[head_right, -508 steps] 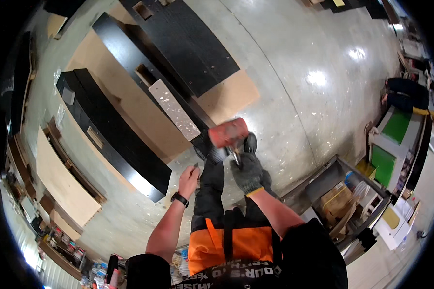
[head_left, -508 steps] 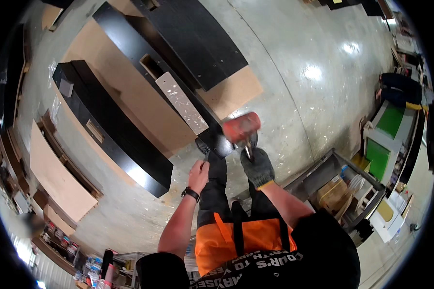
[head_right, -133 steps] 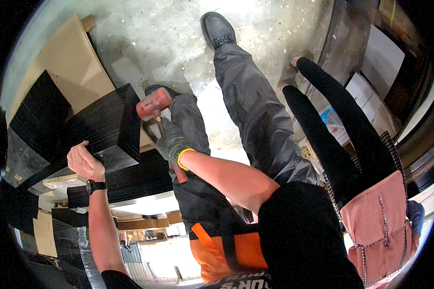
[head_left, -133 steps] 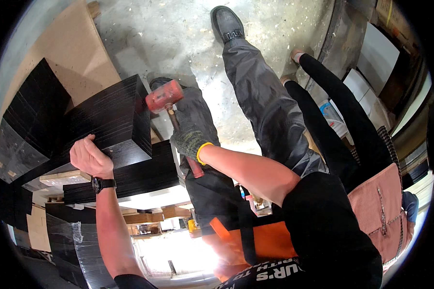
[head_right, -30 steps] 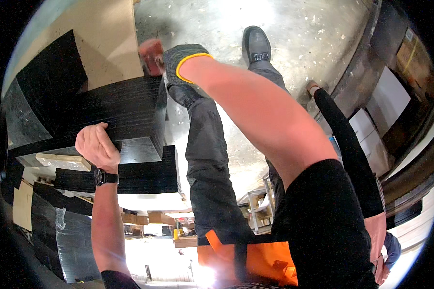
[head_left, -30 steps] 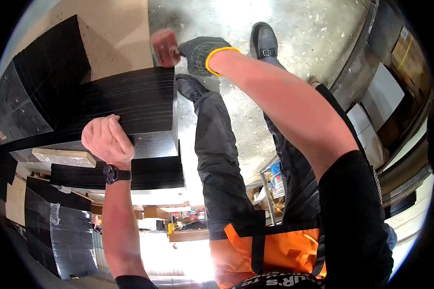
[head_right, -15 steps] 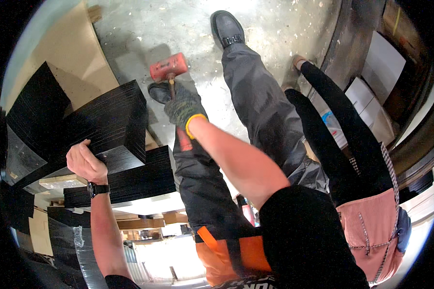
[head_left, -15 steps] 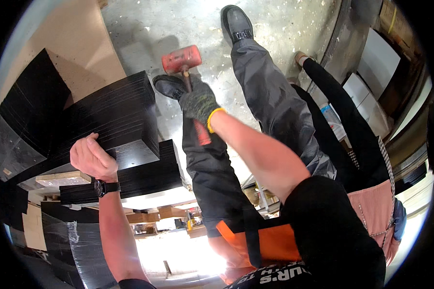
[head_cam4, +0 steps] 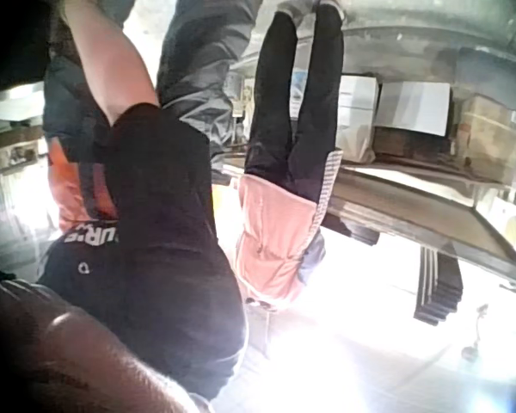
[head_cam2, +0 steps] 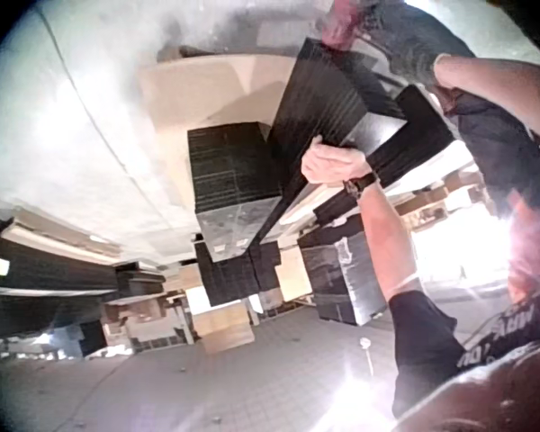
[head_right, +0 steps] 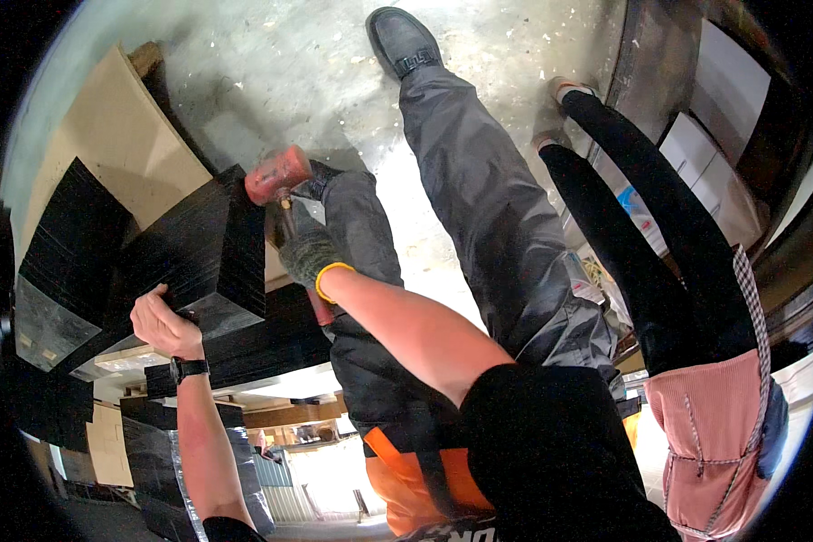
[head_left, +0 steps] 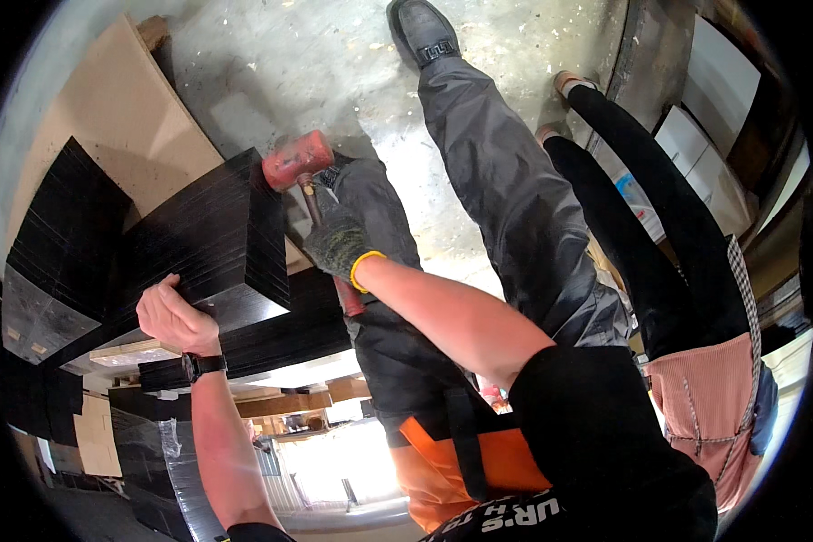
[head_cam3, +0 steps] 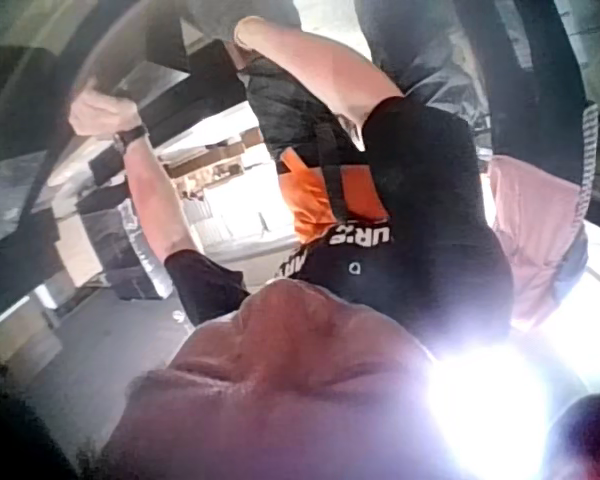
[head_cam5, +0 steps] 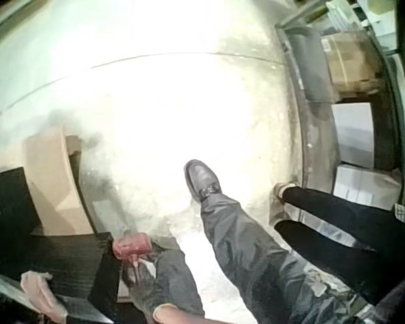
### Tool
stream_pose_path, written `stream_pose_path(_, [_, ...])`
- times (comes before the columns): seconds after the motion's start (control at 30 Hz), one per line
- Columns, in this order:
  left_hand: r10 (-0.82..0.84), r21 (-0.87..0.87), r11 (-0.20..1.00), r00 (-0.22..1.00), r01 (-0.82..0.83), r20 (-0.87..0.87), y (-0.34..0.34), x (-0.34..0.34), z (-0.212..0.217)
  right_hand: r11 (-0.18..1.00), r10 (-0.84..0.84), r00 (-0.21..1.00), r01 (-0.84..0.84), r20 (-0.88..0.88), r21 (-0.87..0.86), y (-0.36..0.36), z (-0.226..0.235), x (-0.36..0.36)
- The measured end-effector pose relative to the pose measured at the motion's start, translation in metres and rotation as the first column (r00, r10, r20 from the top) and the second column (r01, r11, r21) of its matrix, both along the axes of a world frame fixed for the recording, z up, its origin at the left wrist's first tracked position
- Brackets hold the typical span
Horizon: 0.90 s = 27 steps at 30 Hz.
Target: The person handles a stack of black wooden panels, uses a scraper or small tool to clean the edges, and then uses a red mallet to tap components into place on larger wooden beams.
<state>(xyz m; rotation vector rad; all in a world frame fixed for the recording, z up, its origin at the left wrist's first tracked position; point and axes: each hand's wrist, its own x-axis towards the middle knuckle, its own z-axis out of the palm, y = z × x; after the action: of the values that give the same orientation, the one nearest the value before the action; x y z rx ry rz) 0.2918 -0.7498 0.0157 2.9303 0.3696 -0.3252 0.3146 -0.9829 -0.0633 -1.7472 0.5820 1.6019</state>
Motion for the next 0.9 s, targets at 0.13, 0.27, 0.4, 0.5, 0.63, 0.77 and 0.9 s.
stream_pose_path(0.13, [0.013,-0.006,1.000,1.000,-0.013,0.001,-0.001,0.001,-0.001,0.979,-0.012,0.998,0.023,0.059,-0.201,0.003,0.005,0.005])
stream_pose_path(0.27, [-0.011,-0.013,1.000,1.000,0.011,0.012,0.000,0.004,-0.002,0.992,0.068,0.997,-0.064,0.031,-0.108,0.001,0.002,-0.022])
stream_pose_path(0.4, [-0.008,-0.006,1.000,1.000,0.008,0.005,0.000,0.004,-0.001,0.978,-0.015,0.997,0.029,0.070,-0.207,0.008,-0.001,-0.036])
stream_pose_path(0.5, [-0.009,-0.001,1.000,1.000,0.009,-0.001,0.001,0.000,0.000,0.980,0.054,0.998,-0.047,0.034,-0.195,0.004,0.001,-0.032])
stream_pose_path(0.63, [-0.010,-0.011,1.000,1.000,0.010,0.013,0.001,0.002,-0.004,0.988,0.094,0.994,-0.088,0.046,-0.123,-0.007,-0.016,-0.047])
stream_pose_path(0.77, [-0.016,0.011,1.000,1.000,0.016,-0.023,0.004,-0.004,0.000,0.946,0.292,0.953,-0.301,-0.085,-0.118,0.002,-0.013,-0.034])
stream_pose_path(0.9, [0.007,-0.022,1.000,1.000,-0.007,-0.027,0.001,0.000,-0.002,0.984,-0.036,0.977,0.071,0.213,-0.162,0.001,-0.017,-0.044])
